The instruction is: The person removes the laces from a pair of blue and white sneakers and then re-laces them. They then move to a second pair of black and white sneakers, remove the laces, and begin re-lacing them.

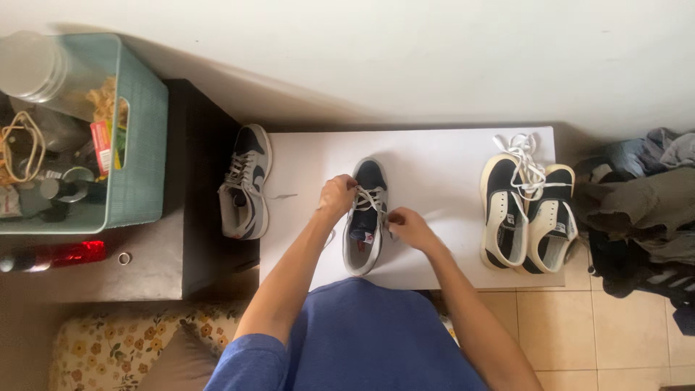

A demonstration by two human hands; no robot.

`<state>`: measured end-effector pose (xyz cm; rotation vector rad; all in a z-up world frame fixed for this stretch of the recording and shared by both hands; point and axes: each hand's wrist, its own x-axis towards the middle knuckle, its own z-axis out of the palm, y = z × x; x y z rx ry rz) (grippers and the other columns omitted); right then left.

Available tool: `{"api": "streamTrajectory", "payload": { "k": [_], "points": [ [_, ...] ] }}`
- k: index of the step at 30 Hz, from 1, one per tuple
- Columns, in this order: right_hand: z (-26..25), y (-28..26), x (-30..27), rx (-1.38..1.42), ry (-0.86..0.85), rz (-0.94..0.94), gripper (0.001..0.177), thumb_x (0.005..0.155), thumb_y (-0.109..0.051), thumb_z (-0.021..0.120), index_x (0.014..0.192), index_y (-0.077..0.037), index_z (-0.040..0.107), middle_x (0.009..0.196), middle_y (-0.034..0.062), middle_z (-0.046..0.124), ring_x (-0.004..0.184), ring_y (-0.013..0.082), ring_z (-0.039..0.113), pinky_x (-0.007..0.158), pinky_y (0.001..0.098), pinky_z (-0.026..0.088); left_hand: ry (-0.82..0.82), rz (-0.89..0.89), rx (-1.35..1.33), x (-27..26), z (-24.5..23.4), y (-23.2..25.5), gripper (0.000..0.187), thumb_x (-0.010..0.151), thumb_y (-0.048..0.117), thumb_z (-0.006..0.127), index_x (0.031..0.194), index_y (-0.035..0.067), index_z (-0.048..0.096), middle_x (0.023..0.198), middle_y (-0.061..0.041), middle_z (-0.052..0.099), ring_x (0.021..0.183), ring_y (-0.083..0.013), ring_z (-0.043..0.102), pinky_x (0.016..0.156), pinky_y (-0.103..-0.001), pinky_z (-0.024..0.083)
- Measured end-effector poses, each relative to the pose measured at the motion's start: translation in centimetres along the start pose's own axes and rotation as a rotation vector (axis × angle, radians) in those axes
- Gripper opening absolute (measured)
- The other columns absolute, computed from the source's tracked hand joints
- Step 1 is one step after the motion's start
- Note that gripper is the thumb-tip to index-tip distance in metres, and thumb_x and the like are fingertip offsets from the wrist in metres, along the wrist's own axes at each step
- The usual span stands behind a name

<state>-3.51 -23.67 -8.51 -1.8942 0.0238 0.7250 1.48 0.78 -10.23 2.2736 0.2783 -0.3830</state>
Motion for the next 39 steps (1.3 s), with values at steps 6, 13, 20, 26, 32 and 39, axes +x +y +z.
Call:
{"api": "streamTrajectory", "payload": {
  "k": [6, 13, 20, 26, 32, 39],
  "points": [
    [1.5, -1.2, -0.3, -0.173, 0.093, 0.085, 0.015, 0.086, -0.009, 0.070, 0.099, -0.001, 0.073, 0.084, 0.0138, 0.076, 0.075, 0.0216, 0.071, 0.070, 0.0348, 0.055, 0.110, 0.117, 0.054, -1.3, -0.6, 1.0, 0.023, 0.093, 0.016, 0.063, 0.111, 0.009, 0.076, 0.104, -0.019, 0.075, 0.098, -0.0371, 0.071, 0.090, -0.043, 0.055],
    [1.0, -0.9, 0.4, -0.007, 0.055, 0.109, 0.016, 0.091, -0.012, 0.068, 0.099, 0.002, 0.067, 0.083, 0.0140, 0.076, 0.069, 0.0235, 0.069, 0.063, 0.0352, 0.053, 0.072, 0.186, -0.136, -5.2, -4.5, 2.5, 0.024, 0.093, 0.013, 0.059, 0.110, 0.007, 0.073, 0.113, -0.020, 0.072, 0.107, -0.0361, 0.070, 0.096, -0.043, 0.055],
    [-0.2, -3.5, -2.6, -0.128, 0.080, 0.073, 0.017, 0.089, -0.019, 0.069, 0.094, -0.005, 0.076, 0.082, 0.0066, 0.077, 0.071, 0.0139, 0.067, 0.064, 0.0295, 0.051, 0.020, 0.184, 0.058, -9.4, -6.2, 2.8, 0.086, 0.074, 0.031, 0.078, 0.148, 0.012, 0.038, 0.126, -0.025, 0.060, 0.114, -0.0434, 0.062, 0.097, -0.048, 0.049],
    [-1.0, -3.3, -3.5, -0.211, 0.006, 0.108, 0.021, 0.091, -0.022, 0.069, 0.093, -0.003, 0.076, 0.080, 0.0072, 0.076, 0.066, 0.0154, 0.063, 0.062, 0.0306, 0.049, -0.038, 0.024, 0.089, -8.8, -5.7, 2.7, 0.084, 0.078, 0.032, 0.071, 0.152, 0.014, 0.035, 0.119, -0.023, 0.065, 0.105, -0.0399, 0.067, 0.095, -0.046, 0.053],
    [-5.1, 0.0, -6.0, -0.189, -0.043, 0.191, 0.024, 0.091, -0.025, 0.069, 0.099, -0.003, 0.076, 0.079, 0.0053, 0.076, 0.066, 0.0139, 0.068, 0.066, 0.0287, 0.054, 0.005, -0.040, 0.005, -9.3, -4.0, 1.4, 0.065, 0.082, 0.032, 0.068, 0.140, 0.010, 0.048, 0.102, -0.022, 0.071, 0.097, -0.0379, 0.070, 0.091, -0.046, 0.054],
    [-11.2, -0.7, -10.4, -0.148, -0.129, 0.382, 0.060, 0.104, -0.054, 0.057, 0.116, 0.003, 0.071, 0.082, 0.0179, 0.056, 0.068, 0.0261, 0.050, 0.061, 0.0355, 0.043, -0.165, -0.070, -0.037, -8.2, -6.2, -2.5, 0.049, 0.099, 0.049, 0.054, 0.105, 0.005, 0.074, 0.097, -0.019, 0.074, 0.096, -0.0342, 0.070, 0.089, -0.044, 0.052]
  ]
}}
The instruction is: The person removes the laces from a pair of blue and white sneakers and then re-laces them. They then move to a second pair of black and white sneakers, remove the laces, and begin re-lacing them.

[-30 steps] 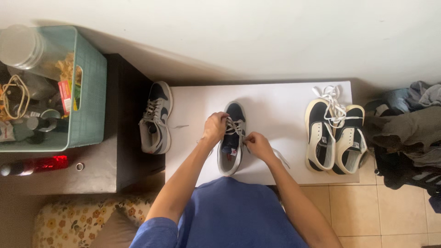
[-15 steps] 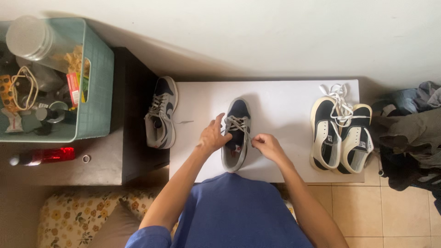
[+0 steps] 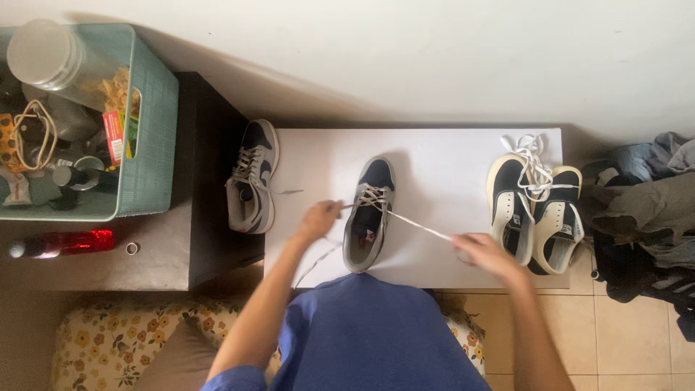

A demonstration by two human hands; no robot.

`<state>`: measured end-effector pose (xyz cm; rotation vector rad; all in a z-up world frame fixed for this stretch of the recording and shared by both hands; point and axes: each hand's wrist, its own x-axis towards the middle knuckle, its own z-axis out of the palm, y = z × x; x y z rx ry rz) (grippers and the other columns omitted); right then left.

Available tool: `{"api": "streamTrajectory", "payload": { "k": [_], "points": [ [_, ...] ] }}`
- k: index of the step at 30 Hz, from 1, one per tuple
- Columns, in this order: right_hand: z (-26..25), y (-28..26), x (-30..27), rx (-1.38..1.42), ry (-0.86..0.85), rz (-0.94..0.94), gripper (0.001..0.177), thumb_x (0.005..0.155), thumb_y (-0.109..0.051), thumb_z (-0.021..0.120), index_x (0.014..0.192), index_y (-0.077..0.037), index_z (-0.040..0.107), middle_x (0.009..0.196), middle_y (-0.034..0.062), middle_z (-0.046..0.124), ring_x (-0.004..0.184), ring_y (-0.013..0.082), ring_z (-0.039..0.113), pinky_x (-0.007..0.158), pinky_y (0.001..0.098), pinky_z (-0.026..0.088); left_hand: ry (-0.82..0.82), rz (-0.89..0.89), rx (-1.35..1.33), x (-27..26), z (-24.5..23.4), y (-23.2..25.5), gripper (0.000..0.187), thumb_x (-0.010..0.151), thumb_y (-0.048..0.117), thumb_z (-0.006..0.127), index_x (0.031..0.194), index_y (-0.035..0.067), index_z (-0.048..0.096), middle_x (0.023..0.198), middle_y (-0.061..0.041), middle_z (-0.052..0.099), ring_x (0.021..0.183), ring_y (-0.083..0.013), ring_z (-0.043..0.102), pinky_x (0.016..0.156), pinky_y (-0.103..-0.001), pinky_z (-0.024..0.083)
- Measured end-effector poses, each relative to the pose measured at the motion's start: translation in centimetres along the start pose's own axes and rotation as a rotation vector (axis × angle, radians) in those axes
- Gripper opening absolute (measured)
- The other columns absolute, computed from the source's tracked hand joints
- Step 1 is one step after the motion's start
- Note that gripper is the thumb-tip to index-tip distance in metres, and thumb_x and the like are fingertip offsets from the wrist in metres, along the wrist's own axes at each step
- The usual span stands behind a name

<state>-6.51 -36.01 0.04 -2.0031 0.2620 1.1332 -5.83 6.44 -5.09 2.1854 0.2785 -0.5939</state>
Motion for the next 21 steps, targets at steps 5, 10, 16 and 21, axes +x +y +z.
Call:
{"api": "streamTrajectory", "payload": {
  "k": [5, 10, 16, 21],
  "points": [
    [-6.8, 0.6, -6.4, 0.211, 0.314, 0.048, 0.033, 0.099, -0.042, 0.055, 0.104, -0.010, 0.063, 0.081, -0.0010, 0.066, 0.075, 0.0159, 0.062, 0.072, 0.0349, 0.051, -0.045, -0.076, -0.113, -2.5, -9.3, 0.6, 0.055, 0.101, 0.049, 0.053, 0.101, -0.002, 0.075, 0.095, -0.020, 0.076, 0.091, -0.0271, 0.065, 0.085, -0.041, 0.054],
    [-11.4, -5.0, -11.6, 0.670, 0.407, -0.391, 0.034, 0.110, -0.031, 0.054, 0.092, -0.004, 0.065, 0.080, 0.0044, 0.057, 0.076, 0.0209, 0.047, 0.077, 0.0466, 0.038, 0.074, -0.020, -0.225, -7.2, -18.0, 8.6, 0.043, 0.100, 0.047, 0.054, 0.081, 0.010, 0.062, 0.070, -0.001, 0.055, 0.066, -0.0153, 0.050, 0.061, -0.032, 0.045],
    [-9.7, -18.1, -10.2, 0.960, 0.096, -0.761, 0.031, 0.107, -0.031, 0.055, 0.080, -0.016, 0.056, 0.084, 0.0020, 0.061, 0.091, 0.0176, 0.056, 0.101, 0.0395, 0.043, 0.199, 0.304, -0.351, -8.5, -22.1, 18.1, 0.040, 0.107, 0.037, 0.048, 0.073, 0.016, 0.050, 0.063, 0.006, 0.041, 0.058, -0.0092, 0.036, 0.052, -0.030, 0.035],
    [-7.6, -25.0, -6.0, 0.987, 0.071, -0.824, 0.037, 0.110, -0.031, 0.065, 0.080, -0.016, 0.051, 0.074, -0.0012, 0.046, 0.067, 0.0091, 0.040, 0.067, 0.0269, 0.032, 0.165, 0.426, -0.616, -8.2, -20.8, 20.4, 0.038, 0.108, 0.036, 0.050, 0.076, 0.016, 0.052, 0.065, 0.006, 0.042, 0.063, -0.0071, 0.038, 0.064, -0.027, 0.041]
  ]
}}
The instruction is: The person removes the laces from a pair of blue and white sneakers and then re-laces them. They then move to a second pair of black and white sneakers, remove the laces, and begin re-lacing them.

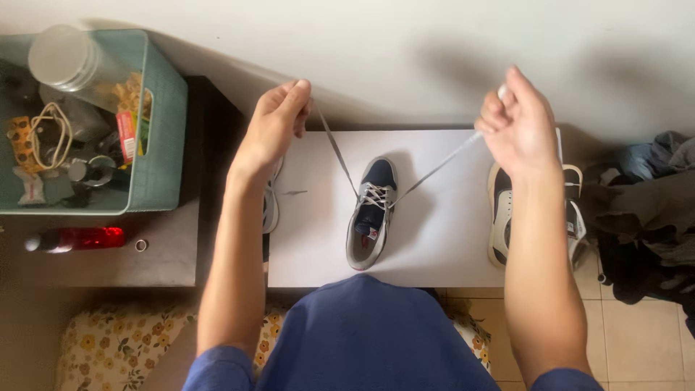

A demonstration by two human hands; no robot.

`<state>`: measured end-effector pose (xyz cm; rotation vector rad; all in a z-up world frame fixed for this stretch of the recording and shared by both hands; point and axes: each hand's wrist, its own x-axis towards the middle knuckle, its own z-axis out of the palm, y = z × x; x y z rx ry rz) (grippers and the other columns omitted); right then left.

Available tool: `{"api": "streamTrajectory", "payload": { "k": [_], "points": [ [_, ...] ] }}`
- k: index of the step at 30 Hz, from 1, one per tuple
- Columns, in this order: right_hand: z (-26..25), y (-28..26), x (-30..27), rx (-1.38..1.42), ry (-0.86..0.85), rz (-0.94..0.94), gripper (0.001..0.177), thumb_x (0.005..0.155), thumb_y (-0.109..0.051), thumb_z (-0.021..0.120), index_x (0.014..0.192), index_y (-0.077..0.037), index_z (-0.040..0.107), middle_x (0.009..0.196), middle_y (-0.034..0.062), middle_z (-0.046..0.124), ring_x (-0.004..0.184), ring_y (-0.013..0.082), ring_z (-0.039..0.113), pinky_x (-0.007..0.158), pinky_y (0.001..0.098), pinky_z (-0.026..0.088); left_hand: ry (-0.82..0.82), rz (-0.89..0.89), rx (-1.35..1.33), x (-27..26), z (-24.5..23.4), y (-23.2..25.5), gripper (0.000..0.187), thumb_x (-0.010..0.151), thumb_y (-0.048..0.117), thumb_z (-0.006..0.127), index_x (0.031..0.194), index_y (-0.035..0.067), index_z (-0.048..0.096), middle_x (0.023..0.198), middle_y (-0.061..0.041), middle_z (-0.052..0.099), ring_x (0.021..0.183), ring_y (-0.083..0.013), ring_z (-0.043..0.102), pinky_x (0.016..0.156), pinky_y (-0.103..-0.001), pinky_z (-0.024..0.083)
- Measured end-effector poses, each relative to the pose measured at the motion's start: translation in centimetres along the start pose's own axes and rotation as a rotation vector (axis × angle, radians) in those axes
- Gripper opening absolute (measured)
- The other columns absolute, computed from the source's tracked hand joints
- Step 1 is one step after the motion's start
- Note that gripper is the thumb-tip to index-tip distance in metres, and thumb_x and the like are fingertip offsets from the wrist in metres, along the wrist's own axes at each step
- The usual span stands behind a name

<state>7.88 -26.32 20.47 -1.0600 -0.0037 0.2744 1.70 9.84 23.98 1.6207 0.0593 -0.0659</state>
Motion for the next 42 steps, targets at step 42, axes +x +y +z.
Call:
{"api": "streamTrajectory", "payload": {
  "k": [42],
  "points": [
    [-0.8, 27.1, -3.2, -0.980, -0.023, 0.150, 0.012, 0.085, -0.010, 0.076, 0.097, -0.007, 0.076, 0.094, 0.0098, 0.079, 0.088, 0.0199, 0.077, 0.078, 0.0325, 0.059, 0.094, -0.510, 0.114, -6.1, 9.3, -30.2, 0.033, 0.091, 0.022, 0.072, 0.114, -0.002, 0.074, 0.091, -0.010, 0.079, 0.075, -0.0125, 0.072, 0.068, -0.028, 0.058]
  ]
}}
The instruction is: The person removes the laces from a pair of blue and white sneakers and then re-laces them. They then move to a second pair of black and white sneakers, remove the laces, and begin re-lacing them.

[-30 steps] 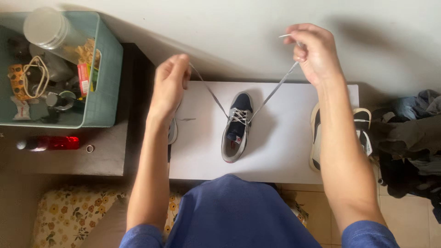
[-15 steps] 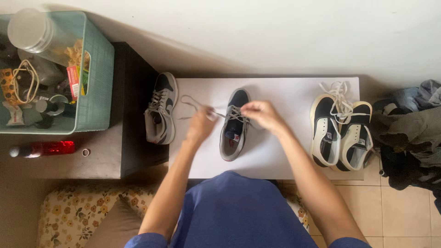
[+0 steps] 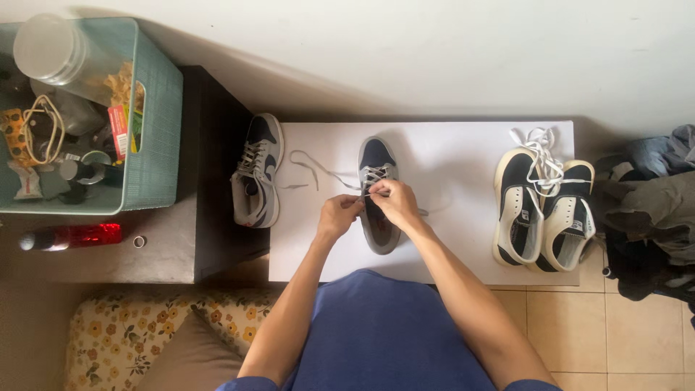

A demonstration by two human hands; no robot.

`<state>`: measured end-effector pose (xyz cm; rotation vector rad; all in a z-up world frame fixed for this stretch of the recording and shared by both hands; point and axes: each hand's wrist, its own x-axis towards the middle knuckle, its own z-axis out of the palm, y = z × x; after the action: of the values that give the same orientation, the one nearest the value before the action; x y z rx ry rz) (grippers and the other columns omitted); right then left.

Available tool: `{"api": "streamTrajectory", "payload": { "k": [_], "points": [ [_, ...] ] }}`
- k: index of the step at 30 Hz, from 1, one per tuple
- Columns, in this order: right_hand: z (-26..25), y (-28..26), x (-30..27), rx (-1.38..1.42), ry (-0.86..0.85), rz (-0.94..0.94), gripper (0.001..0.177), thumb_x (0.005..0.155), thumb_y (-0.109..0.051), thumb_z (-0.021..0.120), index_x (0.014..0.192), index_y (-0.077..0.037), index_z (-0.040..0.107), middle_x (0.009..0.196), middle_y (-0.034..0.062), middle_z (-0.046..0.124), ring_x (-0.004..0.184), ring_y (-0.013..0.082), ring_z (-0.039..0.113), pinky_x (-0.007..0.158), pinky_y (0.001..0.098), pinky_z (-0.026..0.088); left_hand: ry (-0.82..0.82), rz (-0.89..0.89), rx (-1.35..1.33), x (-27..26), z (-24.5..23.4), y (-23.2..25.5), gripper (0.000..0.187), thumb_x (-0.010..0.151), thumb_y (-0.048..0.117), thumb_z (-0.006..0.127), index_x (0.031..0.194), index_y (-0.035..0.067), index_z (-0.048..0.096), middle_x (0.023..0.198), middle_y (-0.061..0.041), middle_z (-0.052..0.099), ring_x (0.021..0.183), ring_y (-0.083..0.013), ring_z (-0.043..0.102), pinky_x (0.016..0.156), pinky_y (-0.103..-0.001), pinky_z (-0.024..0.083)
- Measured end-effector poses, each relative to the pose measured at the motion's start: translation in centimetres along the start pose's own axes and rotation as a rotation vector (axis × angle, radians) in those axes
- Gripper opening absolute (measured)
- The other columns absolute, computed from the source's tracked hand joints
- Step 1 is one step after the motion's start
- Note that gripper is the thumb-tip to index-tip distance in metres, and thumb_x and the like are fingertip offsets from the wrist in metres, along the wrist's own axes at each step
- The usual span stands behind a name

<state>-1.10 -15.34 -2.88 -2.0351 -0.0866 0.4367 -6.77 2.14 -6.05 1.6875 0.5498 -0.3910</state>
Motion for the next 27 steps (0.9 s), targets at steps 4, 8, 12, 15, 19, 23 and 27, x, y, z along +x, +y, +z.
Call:
{"api": "streamTrajectory", "payload": {
  "k": [4, 8, 12, 15, 19, 23, 27],
  "points": [
    [0.0, -0.3, 0.1, -0.064, 0.012, 0.014, 0.017, 0.083, -0.011, 0.077, 0.098, -0.006, 0.071, 0.091, 0.0104, 0.078, 0.084, 0.0222, 0.076, 0.074, 0.0344, 0.057, -0.013, -0.006, -0.061, 0.2, 0.2, -0.4, 0.034, 0.092, 0.019, 0.072, 0.118, -0.002, 0.073, 0.091, -0.010, 0.080, 0.075, -0.0112, 0.070, 0.068, -0.026, 0.058],
    [0.3, -0.6, 0.4, -0.053, 0.012, 0.002, 0.018, 0.083, -0.012, 0.078, 0.097, -0.006, 0.068, 0.086, 0.0096, 0.078, 0.082, 0.0216, 0.077, 0.072, 0.0343, 0.057, 0.001, -0.018, 0.008, 0.3, -0.2, -0.3, 0.036, 0.091, 0.018, 0.070, 0.123, 0.000, 0.072, 0.090, -0.010, 0.079, 0.071, -0.0121, 0.068, 0.065, -0.027, 0.056],
    [0.5, -0.6, 0.1, -0.088, 0.016, 0.051, 0.017, 0.084, -0.011, 0.076, 0.097, -0.006, 0.067, 0.086, 0.0098, 0.077, 0.079, 0.0240, 0.076, 0.071, 0.0360, 0.056, -0.016, 0.013, -0.010, 0.0, -0.2, 0.0, 0.037, 0.091, 0.018, 0.071, 0.123, 0.001, 0.072, 0.090, -0.011, 0.080, 0.072, -0.0115, 0.068, 0.066, -0.028, 0.056],
    [0.5, -0.8, 0.2, -0.080, 0.024, 0.039, 0.015, 0.083, -0.010, 0.076, 0.095, -0.006, 0.067, 0.085, 0.0100, 0.077, 0.080, 0.0232, 0.076, 0.071, 0.0356, 0.056, -0.009, 0.028, 0.110, -0.1, -0.5, 0.6, 0.037, 0.088, 0.020, 0.073, 0.122, 0.004, 0.074, 0.091, -0.011, 0.080, 0.074, -0.0140, 0.070, 0.069, -0.030, 0.056],
    [0.2, -0.9, 0.6, -0.078, 0.010, 0.014, 0.015, 0.083, -0.012, 0.076, 0.094, -0.006, 0.066, 0.083, 0.0096, 0.076, 0.081, 0.0226, 0.076, 0.070, 0.0358, 0.056, 0.000, 0.089, 0.236, -0.3, -0.8, 1.1, 0.037, 0.087, 0.022, 0.075, 0.120, 0.005, 0.074, 0.098, -0.011, 0.079, 0.085, -0.0176, 0.074, 0.076, -0.032, 0.057],
    [0.4, -0.8, 0.5, -0.109, 0.040, 0.062, 0.014, 0.083, -0.010, 0.075, 0.093, -0.006, 0.066, 0.082, 0.0097, 0.075, 0.078, 0.0254, 0.075, 0.069, 0.0374, 0.055, 0.021, 0.086, 0.161, -0.6, -0.3, 1.2, 0.036, 0.088, 0.021, 0.073, 0.119, 0.004, 0.074, 0.099, -0.013, 0.080, 0.089, -0.0197, 0.077, 0.080, -0.032, 0.058],
    [1.0, -0.5, -0.3, -0.159, 0.074, -0.009, 0.016, 0.080, -0.011, 0.077, 0.091, -0.007, 0.066, 0.081, 0.0097, 0.075, 0.078, 0.0268, 0.073, 0.069, 0.0386, 0.054, 0.060, 0.077, 0.091, -1.0, -0.1, 1.1, 0.033, 0.089, 0.022, 0.072, 0.116, 0.003, 0.075, 0.098, -0.014, 0.080, 0.090, -0.0200, 0.077, 0.081, -0.033, 0.058]
  ]
}}
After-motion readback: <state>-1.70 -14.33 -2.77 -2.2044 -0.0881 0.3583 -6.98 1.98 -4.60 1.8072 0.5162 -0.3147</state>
